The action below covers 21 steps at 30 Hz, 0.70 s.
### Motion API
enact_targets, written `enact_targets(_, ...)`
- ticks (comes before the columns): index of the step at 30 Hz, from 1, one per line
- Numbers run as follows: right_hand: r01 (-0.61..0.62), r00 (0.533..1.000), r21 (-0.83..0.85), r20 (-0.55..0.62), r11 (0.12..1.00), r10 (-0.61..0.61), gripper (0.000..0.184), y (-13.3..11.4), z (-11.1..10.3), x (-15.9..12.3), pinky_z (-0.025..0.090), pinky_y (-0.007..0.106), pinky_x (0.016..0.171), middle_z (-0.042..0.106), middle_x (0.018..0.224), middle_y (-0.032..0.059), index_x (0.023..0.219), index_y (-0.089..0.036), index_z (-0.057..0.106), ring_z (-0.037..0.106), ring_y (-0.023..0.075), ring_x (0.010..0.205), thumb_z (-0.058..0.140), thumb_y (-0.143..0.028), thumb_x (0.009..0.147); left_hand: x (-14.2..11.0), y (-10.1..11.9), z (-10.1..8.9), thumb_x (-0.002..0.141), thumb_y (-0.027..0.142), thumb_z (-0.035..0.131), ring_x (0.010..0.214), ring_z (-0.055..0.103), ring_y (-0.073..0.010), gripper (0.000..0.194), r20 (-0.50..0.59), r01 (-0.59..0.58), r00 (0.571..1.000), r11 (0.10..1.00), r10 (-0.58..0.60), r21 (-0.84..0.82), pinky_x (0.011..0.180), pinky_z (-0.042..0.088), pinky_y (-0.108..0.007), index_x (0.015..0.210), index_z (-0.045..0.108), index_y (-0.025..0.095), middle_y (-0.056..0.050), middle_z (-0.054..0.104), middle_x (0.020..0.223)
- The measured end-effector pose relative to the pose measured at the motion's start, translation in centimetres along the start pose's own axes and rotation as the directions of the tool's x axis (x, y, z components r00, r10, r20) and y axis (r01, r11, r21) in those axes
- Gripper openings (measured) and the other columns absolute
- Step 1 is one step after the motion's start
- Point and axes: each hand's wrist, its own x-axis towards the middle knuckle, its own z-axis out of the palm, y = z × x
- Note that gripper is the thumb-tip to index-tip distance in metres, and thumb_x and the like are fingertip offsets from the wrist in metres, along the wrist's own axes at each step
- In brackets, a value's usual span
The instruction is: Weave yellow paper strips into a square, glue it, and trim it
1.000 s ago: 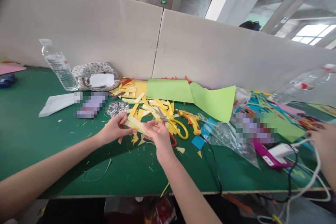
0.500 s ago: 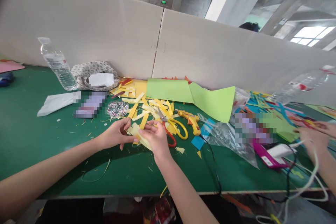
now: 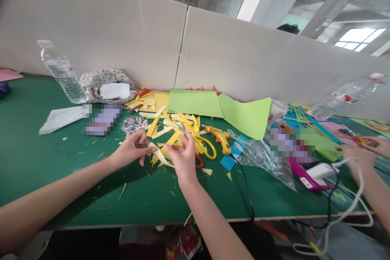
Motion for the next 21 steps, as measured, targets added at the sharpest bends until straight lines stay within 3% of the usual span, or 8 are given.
enact_targets(3, 0.049, 0.999, -0.010, 0.009, 0.999, -0.049, 0.089, -0.1, -0.2, 0.1, 0.051, 0.036, 0.083, 0.049, 0.128, 0.0110, 0.131, -0.027, 0.035, 0.063, 0.0154, 0.082, 0.078, -0.025, 0.054, 0.0, 0.2, 0.1, 0.068, 0.030, 0.070, 0.032, 0.052, -0.0060, 0.045, -0.009, 0.013, 1.000, 1.000, -0.013, -0.024, 0.029, 0.035, -0.016, 0.069, 0.026, 0.022, 0.003, 0.064, 0.073)
enact_targets(6, 0.079, 0.994, 0.008, 0.075, 0.997, -0.079, 0.087, -0.1, -0.2, 0.0, 0.050, 0.038, 0.085, 0.064, 0.106, 0.0081, 0.134, -0.023, 0.031, 0.063, 0.0187, 0.088, 0.076, -0.027, 0.060, 0.0, 0.6, 0.2, 0.067, 0.027, 0.070, 0.036, 0.054, -0.0059, 0.045, -0.040, 0.021, 0.999, 0.999, -0.023, -0.043, 0.033, 0.035, -0.016, 0.069, 0.026, 0.021, 0.007, 0.060, 0.067)
enact_targets(10, 0.068, 0.985, -0.077, 0.162, 0.995, -0.055, 0.087, 0.2, -0.1, -0.2, 0.051, 0.037, 0.084, 0.070, 0.087, 0.0038, 0.136, -0.021, 0.030, 0.065, 0.0203, 0.087, 0.075, -0.030, 0.062, 0.0, 1.1, 0.5, 0.065, 0.024, 0.072, 0.050, 0.060, -0.0075, 0.045, -0.077, 0.003, 0.997, 0.996, -0.009, -0.087, 0.043, 0.041, -0.016, 0.068, 0.027, 0.021, 0.011, 0.047, 0.058)
enact_targets(17, 0.122, 0.982, -0.265, 0.174, 0.957, -0.078, 0.055, 0.2, -0.7, 0.3, 0.052, 0.039, 0.077, 0.071, 0.085, 0.0067, 0.114, -0.017, 0.056, 0.066, 0.0229, 0.083, 0.070, -0.037, 0.065, 0.3, 0.6, 0.1, 0.066, 0.024, 0.071, 0.066, 0.061, -0.0093, 0.039, -0.135, -0.051, 0.990, 0.991, 0.034, -0.127, 0.062, 0.049, -0.022, 0.069, 0.032, 0.020, 0.008, 0.046, 0.062)
enact_targets(21, 0.192, 0.979, -0.277, 0.117, 0.941, -0.165, 0.047, -0.7, -1.1, 0.5, 0.054, 0.038, 0.071, 0.071, 0.081, 0.0059, 0.104, -0.017, 0.062, 0.066, 0.0222, 0.076, 0.073, -0.034, 0.062, 0.4, 0.7, -0.6, 0.066, 0.025, 0.071, 0.068, 0.060, -0.0092, 0.036, -0.225, -0.052, 0.974, 0.997, 0.036, -0.064, 0.058, 0.046, -0.018, 0.068, 0.036, 0.019, 0.007, 0.047, 0.062)
